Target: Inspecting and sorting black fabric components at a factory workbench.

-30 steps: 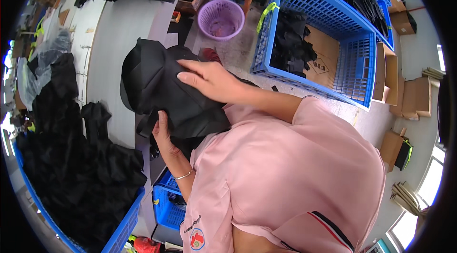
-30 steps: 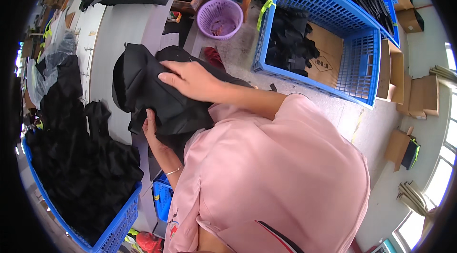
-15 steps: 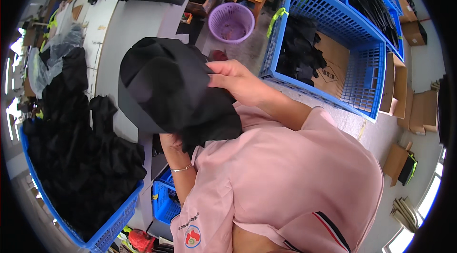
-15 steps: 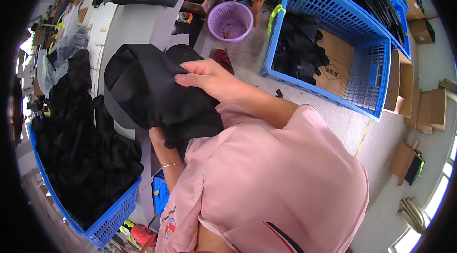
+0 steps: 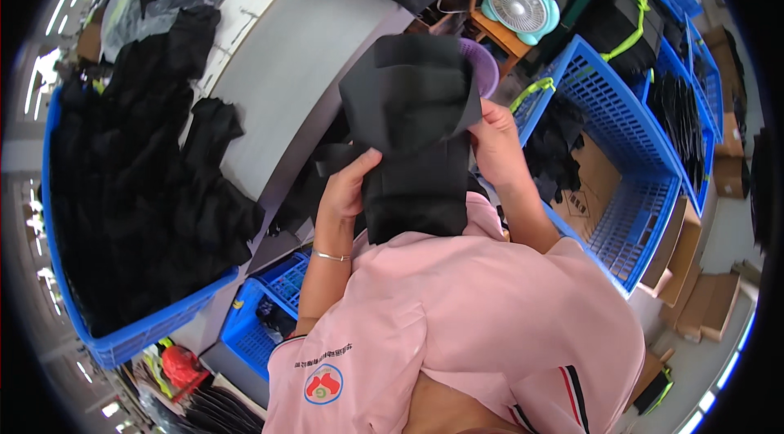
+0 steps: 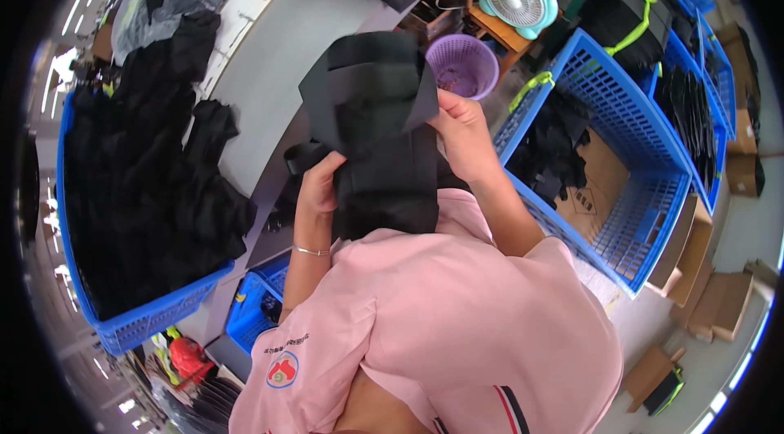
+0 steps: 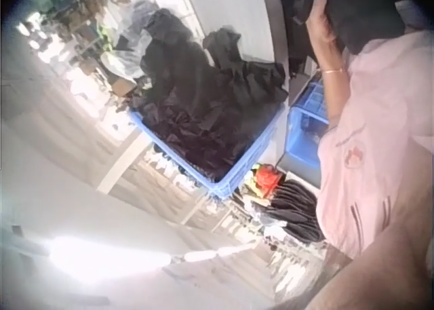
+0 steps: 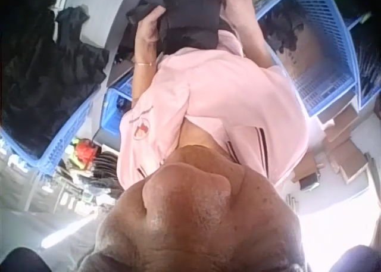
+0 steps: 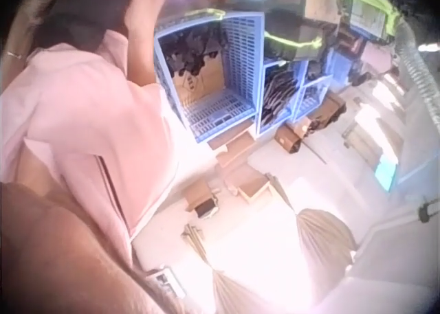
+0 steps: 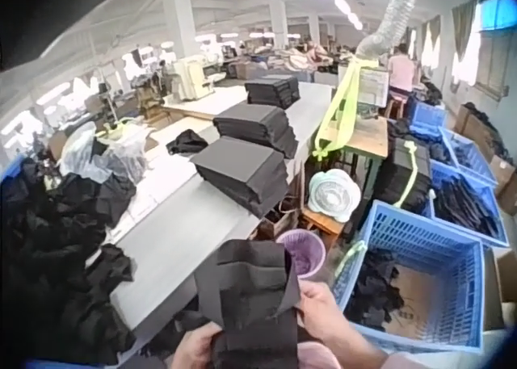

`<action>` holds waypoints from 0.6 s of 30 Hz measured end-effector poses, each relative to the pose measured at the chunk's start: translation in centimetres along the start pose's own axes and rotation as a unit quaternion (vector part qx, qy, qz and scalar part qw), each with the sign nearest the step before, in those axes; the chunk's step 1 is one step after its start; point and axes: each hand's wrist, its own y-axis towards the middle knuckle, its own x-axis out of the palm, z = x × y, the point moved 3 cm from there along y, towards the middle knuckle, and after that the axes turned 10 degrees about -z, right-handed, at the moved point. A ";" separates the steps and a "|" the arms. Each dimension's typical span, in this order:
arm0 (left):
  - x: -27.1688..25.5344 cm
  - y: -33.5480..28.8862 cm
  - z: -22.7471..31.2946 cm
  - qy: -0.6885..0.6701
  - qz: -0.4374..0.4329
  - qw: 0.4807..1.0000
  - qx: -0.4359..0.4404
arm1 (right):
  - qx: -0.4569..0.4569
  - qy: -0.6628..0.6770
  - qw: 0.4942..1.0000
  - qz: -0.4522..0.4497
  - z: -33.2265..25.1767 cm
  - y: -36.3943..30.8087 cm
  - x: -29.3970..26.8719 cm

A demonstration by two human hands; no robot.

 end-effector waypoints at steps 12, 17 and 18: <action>0.1 1.1 -0.7 -0.144 -0.027 0.989 -0.029 | 0.028 -0.100 0.990 0.096 1.5 0.2 0.7; 0.8 2.1 -1.0 -0.144 -0.101 0.984 0.011 | 0.099 0.024 0.991 0.089 0.8 -1.6 1.1; 1.0 2.3 -1.2 -0.131 -0.112 0.985 -0.006 | 0.116 0.048 0.983 0.136 0.8 -1.9 0.0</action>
